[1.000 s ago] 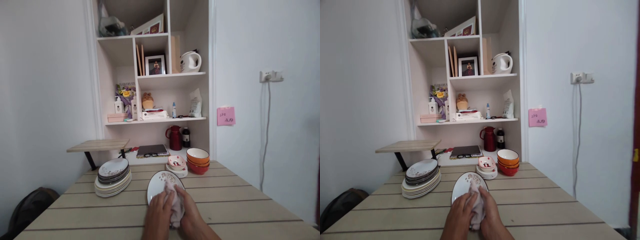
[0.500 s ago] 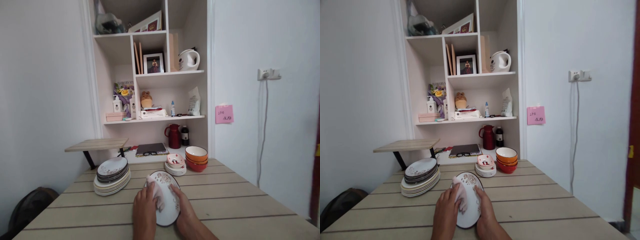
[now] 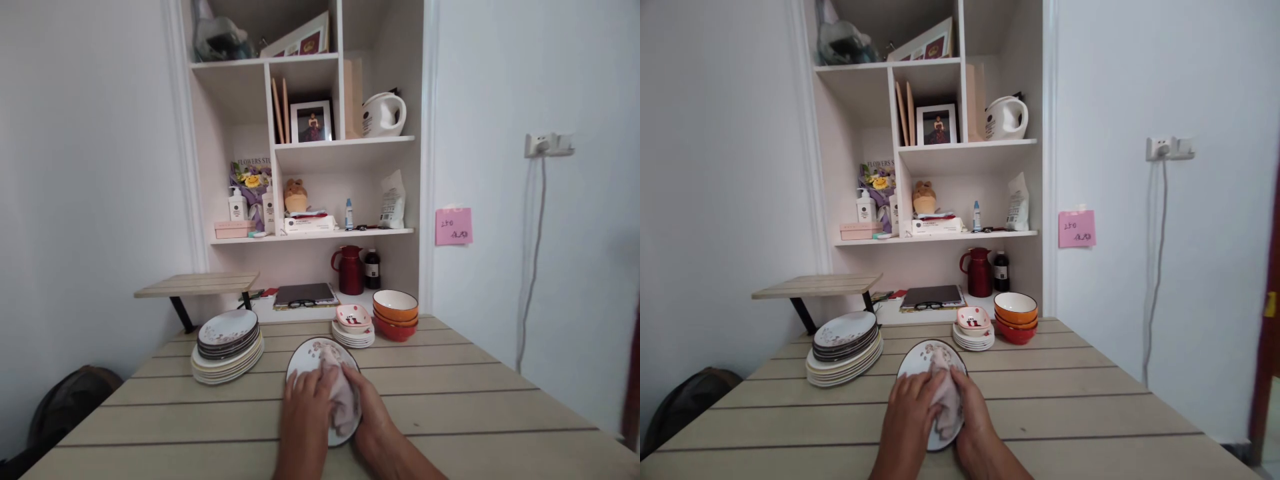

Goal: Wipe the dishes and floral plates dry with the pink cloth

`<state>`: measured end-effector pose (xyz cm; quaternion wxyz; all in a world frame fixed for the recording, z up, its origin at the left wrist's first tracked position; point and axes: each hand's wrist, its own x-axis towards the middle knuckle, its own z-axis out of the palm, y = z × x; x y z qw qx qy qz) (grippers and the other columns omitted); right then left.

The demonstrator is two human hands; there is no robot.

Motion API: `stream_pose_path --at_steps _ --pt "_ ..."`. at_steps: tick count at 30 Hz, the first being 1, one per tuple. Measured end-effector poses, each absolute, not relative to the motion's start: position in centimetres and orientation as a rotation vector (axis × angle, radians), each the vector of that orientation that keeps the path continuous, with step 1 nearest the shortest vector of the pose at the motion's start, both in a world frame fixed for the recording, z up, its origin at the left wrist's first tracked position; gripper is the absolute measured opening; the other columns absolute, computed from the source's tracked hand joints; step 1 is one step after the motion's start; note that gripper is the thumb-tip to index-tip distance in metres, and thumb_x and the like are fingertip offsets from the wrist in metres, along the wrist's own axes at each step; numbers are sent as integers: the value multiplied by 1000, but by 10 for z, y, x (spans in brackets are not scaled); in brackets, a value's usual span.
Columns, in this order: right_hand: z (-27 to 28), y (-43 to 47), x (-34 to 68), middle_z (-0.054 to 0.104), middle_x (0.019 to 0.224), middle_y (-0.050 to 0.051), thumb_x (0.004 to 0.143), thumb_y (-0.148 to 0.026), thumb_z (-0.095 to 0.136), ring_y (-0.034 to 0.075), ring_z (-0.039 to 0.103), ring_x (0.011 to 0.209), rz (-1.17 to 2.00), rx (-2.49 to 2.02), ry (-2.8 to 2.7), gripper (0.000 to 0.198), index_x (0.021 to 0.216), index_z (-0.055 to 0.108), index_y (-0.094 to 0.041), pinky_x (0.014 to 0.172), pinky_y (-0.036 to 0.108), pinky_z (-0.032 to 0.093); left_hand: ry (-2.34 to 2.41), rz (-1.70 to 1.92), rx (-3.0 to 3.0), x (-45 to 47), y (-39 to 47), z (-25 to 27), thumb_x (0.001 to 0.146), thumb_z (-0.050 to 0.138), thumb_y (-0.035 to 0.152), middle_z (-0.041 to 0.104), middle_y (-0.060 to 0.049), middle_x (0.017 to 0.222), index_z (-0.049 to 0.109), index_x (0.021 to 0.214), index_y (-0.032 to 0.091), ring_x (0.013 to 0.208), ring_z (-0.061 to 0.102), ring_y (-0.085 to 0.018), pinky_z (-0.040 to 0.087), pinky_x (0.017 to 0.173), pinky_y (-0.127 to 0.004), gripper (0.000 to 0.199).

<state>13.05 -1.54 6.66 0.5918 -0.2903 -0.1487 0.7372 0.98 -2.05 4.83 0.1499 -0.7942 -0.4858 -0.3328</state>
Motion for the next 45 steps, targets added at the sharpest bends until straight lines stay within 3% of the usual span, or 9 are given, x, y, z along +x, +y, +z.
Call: stream_pose_path --at_steps 6,15,21,29,34,38,45 --pt "65 -18 124 78 75 12 74 -34 69 26 72 72 1685 -693 -319 39 101 68 -7 75 38 55 -1726 -992 -1989 -12 -17 58 82 61 11 65 -3 108 56 130 34 98 58 -22 39 93 -40 53" --pt "77 -16 142 77 73 11 73 -35 69 29 73 78 1640 -698 -235 37 100 68 -9 76 40 55 -1651 -913 -2174 4 -16 43 82 53 4 65 -6 113 53 134 29 101 58 -23 44 89 -36 58" --pt "75 -13 147 77 72 10 71 -40 71 30 73 77 1698 -644 -269 41 100 69 -12 76 42 54 -1646 -947 -2271 9 -20 45 78 54 0 62 -3 121 48 137 33 111 53 -24 41 98 -38 68" --pt "65 -20 129 78 76 12 72 -38 72 28 73 78 1745 -660 -381 42 102 70 -8 75 38 55 -1674 -1002 -2254 2 -21 57 82 56 3 63 -2 117 49 136 35 111 52 -22 33 104 -39 64" --pt "71 -24 127 78 78 11 72 -38 73 27 73 82 1713 -679 -339 50 111 65 -7 76 36 55 -1826 -1027 -2042 -9 -19 59 85 62 14 63 -3 109 48 137 36 105 54 -23 34 99 -41 58" --pt "73 -21 132 78 75 11 72 -36 72 28 73 80 1666 -717 -310 53 115 62 -7 76 37 55 -1890 -942 -2002 -6 -19 55 84 61 11 63 -3 105 44 140 35 102 55 -23 35 97 -39 63" --pt "73 -14 144 77 73 10 75 -34 68 28 72 68 1620 -723 -277 43 110 62 -9 76 41 55 -1793 -816 -2315 6 -21 49 84 58 11 58 -5 126 38 144 32 115 49 -24 36 99 -35 67"
